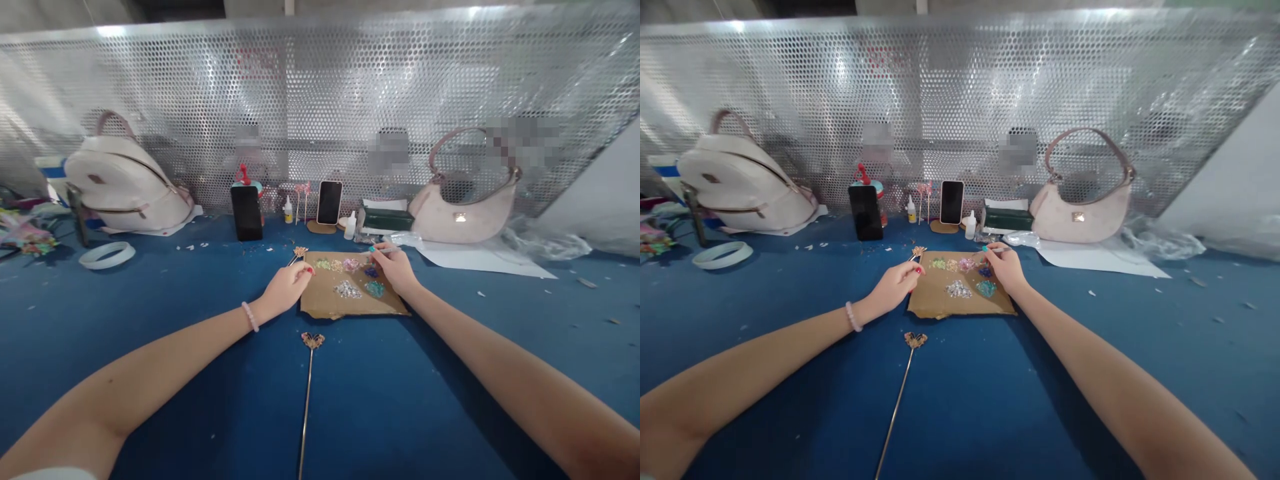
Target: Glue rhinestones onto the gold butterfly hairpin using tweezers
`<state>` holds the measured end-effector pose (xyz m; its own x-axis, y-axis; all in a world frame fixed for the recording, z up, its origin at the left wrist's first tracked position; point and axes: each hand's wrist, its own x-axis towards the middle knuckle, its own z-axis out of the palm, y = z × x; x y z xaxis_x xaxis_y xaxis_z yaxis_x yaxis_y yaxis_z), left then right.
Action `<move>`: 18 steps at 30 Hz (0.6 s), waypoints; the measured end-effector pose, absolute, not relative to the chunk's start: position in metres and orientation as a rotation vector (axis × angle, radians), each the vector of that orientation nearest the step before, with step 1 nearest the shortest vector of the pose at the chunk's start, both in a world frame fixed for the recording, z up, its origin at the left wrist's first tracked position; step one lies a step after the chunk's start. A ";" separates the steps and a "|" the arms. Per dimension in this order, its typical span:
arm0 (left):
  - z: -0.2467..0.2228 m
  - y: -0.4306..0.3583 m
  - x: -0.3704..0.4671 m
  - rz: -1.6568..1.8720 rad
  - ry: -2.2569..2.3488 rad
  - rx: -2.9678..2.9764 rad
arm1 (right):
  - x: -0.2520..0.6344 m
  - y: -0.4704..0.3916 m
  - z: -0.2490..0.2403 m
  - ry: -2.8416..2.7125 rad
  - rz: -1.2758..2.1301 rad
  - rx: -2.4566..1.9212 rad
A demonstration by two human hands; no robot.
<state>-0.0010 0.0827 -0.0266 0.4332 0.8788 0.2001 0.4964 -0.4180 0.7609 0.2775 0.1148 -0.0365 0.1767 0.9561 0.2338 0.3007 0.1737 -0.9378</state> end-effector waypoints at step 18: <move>-0.014 0.068 -0.007 0.779 1.283 2.196 | 0.288 0.120 -0.041 -1.153 0.634 -1.310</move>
<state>-0.0074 0.0683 -0.0141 0.3994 0.8867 0.2328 0.6153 -0.4475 0.6489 0.2878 0.1201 -0.0411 0.3562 0.8893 0.2869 0.2346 0.2121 -0.9487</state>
